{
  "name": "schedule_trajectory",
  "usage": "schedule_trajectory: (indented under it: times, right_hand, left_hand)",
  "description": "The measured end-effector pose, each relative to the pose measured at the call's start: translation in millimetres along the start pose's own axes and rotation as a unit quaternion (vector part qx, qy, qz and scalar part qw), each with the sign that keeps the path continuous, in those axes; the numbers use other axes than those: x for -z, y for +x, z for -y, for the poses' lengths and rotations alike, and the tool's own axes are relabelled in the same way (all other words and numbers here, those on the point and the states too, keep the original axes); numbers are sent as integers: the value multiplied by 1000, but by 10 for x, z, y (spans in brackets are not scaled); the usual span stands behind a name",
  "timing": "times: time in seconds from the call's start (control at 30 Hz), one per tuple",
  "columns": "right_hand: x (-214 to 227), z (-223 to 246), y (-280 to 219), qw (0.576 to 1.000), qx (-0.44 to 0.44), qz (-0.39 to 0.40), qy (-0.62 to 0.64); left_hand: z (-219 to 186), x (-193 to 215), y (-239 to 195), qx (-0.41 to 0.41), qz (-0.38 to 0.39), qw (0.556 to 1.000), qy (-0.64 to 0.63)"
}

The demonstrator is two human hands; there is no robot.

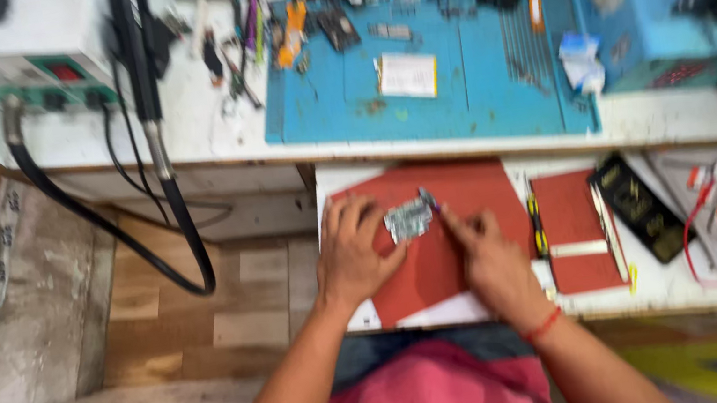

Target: The person uses a small brush to clean a small electronic circuit board placed on a red mat. The person repeatedly brushes the surface of the board to remove debris.

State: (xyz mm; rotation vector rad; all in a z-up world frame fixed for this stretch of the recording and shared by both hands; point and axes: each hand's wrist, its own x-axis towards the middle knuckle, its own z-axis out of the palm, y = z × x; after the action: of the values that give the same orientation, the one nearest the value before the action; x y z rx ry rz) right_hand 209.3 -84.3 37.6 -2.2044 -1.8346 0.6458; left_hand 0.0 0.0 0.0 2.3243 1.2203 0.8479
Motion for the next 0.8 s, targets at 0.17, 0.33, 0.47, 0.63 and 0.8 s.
schedule_trajectory:
  times: [0.17, 0.33, 0.47, 0.63, 0.8]
  right_hand:
    - [-39, -3, -57, 995, 99, -11, 29]
    - [-155, -23, -3, 991, 123, 48, -13]
    - [-153, -35, -3, 994, 110, 10, -14]
    - [-157, -22, -78, 992, 124, -31, 17]
    - [-66, 114, -85, 993, 101, 61, 26]
  left_hand:
    - [-77, 78, 21, -8, -18, 1000, -24]
    - [-50, 73, 11, -5, -16, 999, -43]
    - [-82, 113, 23, -26, -12, 999, -23]
    - [-76, 44, -3, -6, -20, 1000, 0]
    - [-41, 51, -4, -1, -25, 999, 25]
